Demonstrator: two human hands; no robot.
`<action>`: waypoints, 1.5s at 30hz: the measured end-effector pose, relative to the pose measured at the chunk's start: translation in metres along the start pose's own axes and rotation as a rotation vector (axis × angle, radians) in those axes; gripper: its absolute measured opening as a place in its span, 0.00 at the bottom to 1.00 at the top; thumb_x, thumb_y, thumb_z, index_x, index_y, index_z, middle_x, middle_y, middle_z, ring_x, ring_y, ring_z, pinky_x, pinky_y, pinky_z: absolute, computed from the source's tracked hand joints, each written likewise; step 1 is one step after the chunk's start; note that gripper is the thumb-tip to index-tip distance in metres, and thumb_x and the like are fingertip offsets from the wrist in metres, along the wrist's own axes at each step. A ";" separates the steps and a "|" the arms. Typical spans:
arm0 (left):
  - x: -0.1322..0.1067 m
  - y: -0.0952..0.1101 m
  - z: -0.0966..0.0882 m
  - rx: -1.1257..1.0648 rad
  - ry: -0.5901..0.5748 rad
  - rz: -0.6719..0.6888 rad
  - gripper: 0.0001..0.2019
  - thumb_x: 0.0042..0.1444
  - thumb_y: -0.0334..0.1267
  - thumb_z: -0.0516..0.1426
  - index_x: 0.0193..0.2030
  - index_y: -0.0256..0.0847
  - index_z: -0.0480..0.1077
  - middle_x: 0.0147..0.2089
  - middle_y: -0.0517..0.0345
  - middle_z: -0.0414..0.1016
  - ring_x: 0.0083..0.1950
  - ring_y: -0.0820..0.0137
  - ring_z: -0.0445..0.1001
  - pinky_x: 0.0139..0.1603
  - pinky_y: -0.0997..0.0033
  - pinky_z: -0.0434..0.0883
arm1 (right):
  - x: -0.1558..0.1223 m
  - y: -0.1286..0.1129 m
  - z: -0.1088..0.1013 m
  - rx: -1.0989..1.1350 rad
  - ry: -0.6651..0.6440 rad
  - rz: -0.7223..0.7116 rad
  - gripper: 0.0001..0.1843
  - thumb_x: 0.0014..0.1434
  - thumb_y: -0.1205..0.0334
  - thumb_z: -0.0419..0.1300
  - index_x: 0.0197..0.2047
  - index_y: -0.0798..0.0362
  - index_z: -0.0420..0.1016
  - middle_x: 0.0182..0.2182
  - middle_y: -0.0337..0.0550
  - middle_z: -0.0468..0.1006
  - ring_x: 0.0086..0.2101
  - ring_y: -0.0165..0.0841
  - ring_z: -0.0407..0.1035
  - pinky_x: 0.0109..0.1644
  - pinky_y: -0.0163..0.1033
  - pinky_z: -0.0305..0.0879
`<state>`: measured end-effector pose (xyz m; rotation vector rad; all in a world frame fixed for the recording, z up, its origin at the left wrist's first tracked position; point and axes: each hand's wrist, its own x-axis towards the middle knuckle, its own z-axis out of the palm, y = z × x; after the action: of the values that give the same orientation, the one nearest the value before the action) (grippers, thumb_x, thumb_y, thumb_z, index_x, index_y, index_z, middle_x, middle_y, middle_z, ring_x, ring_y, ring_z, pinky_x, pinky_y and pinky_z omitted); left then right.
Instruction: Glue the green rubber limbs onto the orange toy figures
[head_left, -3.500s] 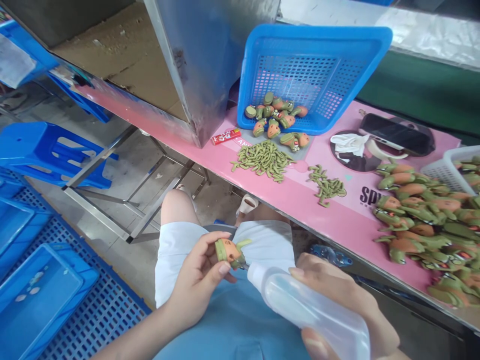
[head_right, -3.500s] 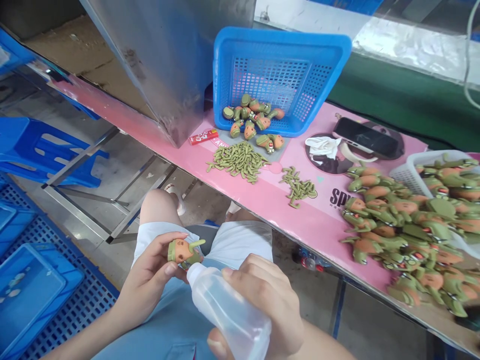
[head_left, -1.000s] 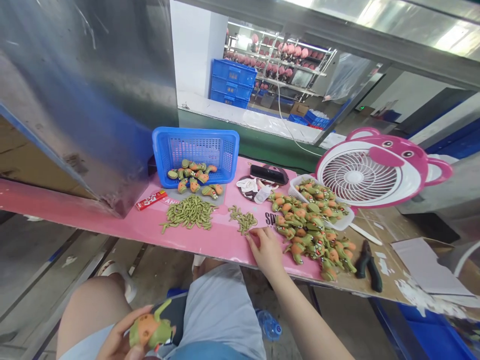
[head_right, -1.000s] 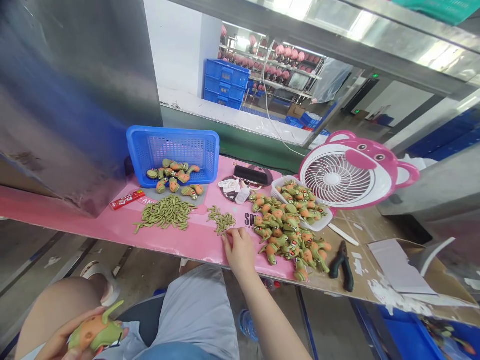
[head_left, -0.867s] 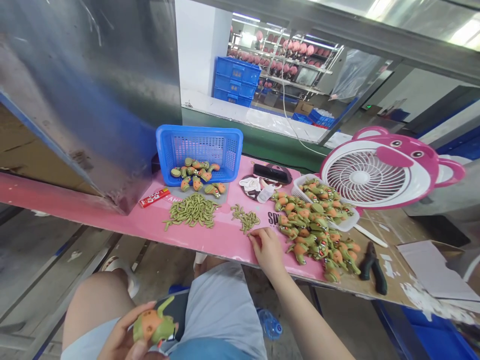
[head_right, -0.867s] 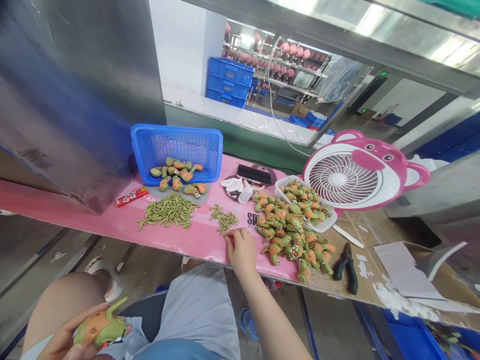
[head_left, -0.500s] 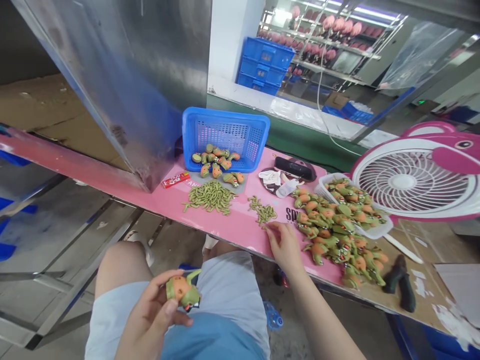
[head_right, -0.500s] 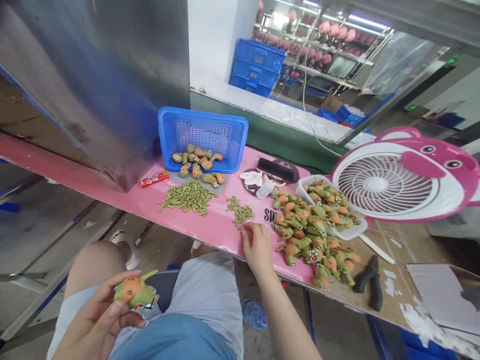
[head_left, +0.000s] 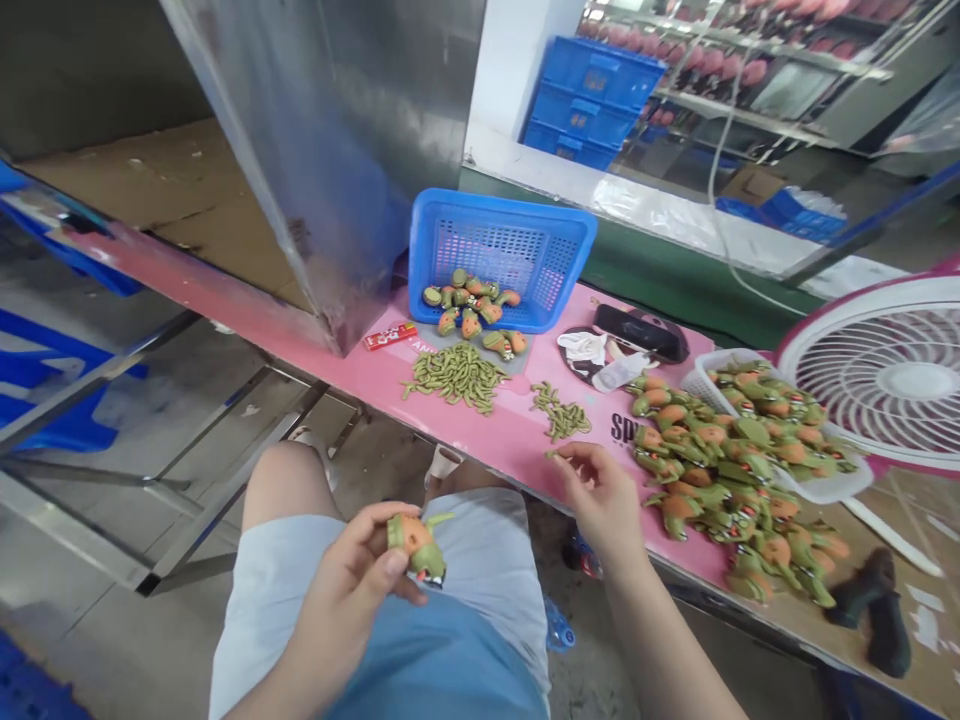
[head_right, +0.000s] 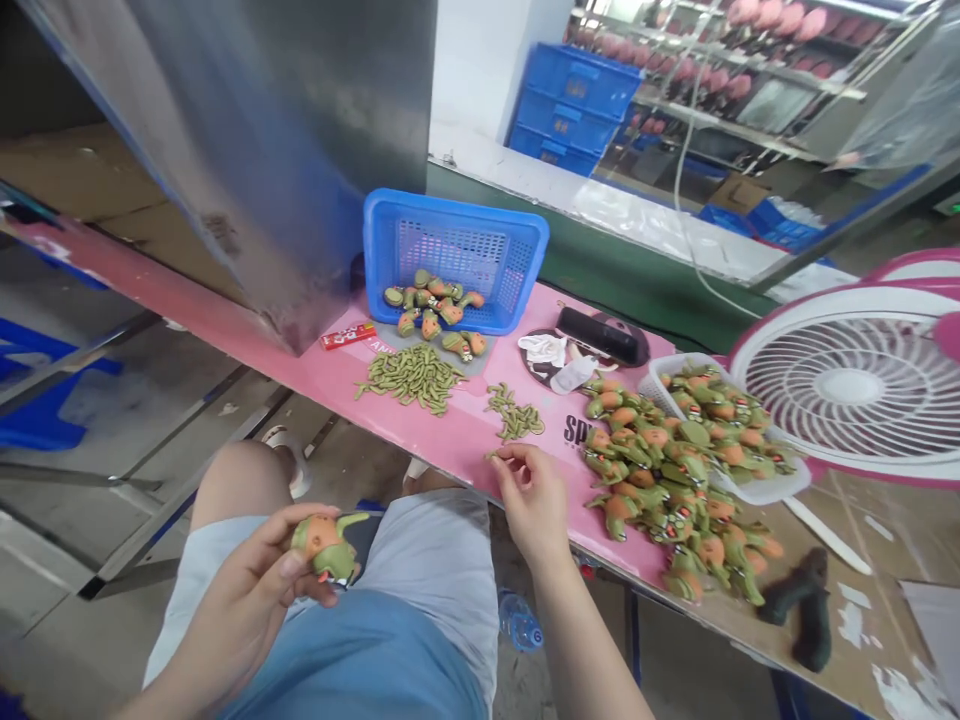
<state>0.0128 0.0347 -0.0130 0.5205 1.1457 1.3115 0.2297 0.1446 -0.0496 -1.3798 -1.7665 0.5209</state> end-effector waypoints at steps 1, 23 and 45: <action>0.000 0.000 0.000 -0.011 -0.035 0.003 0.16 0.44 0.47 0.63 0.37 0.41 0.72 0.26 0.59 0.74 0.27 0.69 0.73 0.22 0.75 0.72 | -0.003 -0.017 0.000 0.052 -0.015 -0.033 0.09 0.58 0.57 0.54 0.33 0.54 0.69 0.27 0.43 0.73 0.26 0.34 0.65 0.28 0.38 0.62; -0.004 0.002 0.005 -0.065 -0.152 -0.001 0.16 0.41 0.45 0.65 0.29 0.37 0.67 0.20 0.63 0.74 0.21 0.76 0.71 0.21 0.80 0.69 | -0.027 -0.103 0.014 0.400 -0.317 -0.398 0.10 0.54 0.78 0.56 0.38 0.57 0.72 0.29 0.42 0.71 0.30 0.31 0.62 0.34 0.37 0.59; -0.005 0.002 0.009 -0.071 -0.129 -0.128 0.18 0.39 0.48 0.65 0.26 0.36 0.66 0.17 0.63 0.71 0.19 0.76 0.67 0.19 0.79 0.66 | -0.023 -0.101 0.017 0.546 -0.501 -0.166 0.05 0.55 0.71 0.59 0.30 0.53 0.71 0.25 0.37 0.69 0.29 0.29 0.63 0.33 0.35 0.60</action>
<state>0.0199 0.0334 -0.0060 0.4653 1.0057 1.1862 0.1573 0.0938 0.0070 -0.7507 -1.8981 1.2300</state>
